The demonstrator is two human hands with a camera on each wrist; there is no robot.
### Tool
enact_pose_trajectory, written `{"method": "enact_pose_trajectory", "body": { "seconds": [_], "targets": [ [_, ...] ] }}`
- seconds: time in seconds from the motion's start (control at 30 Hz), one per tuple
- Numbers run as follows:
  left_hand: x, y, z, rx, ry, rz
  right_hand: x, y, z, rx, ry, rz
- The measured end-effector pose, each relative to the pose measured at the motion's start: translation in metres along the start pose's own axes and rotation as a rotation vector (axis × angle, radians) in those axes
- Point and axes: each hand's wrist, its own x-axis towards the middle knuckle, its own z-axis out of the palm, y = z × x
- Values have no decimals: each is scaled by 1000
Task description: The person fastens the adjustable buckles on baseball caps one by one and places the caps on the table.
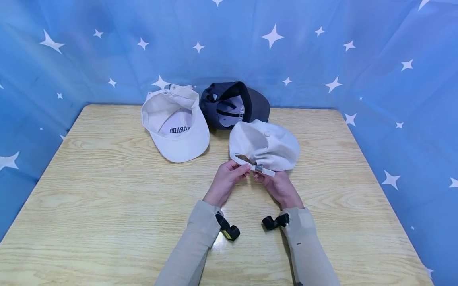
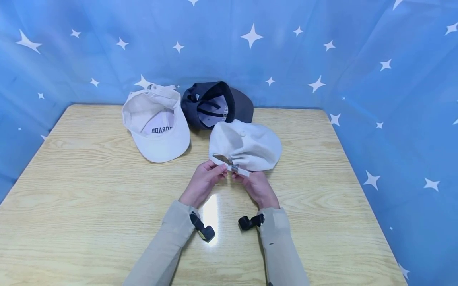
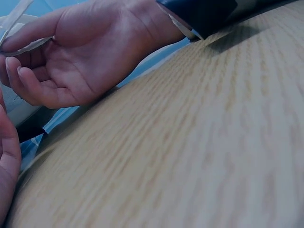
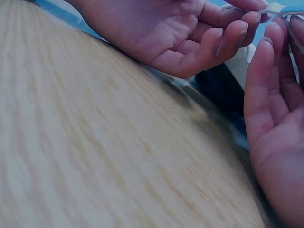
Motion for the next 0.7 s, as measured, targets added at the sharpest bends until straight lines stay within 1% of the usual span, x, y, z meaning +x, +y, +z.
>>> {"method": "enact_pose_trajectory", "body": {
  "seconds": [0.13, 0.37, 0.53, 0.7],
  "targets": [
    [0, 1, 0, 10, 2, -4, 0, 0, 0, 6, 15, 17],
    [0, 0, 2, 35, 10, -4, 1, -2, 2, -13, 69, 51],
    [0, 0, 2, 41, 13, -7, 1, -1, 3, -29, 58, 59],
    [-1, 1, 2, 29, 5, -8, 1, -1, 2, -40, 32, 42]
  ]
}}
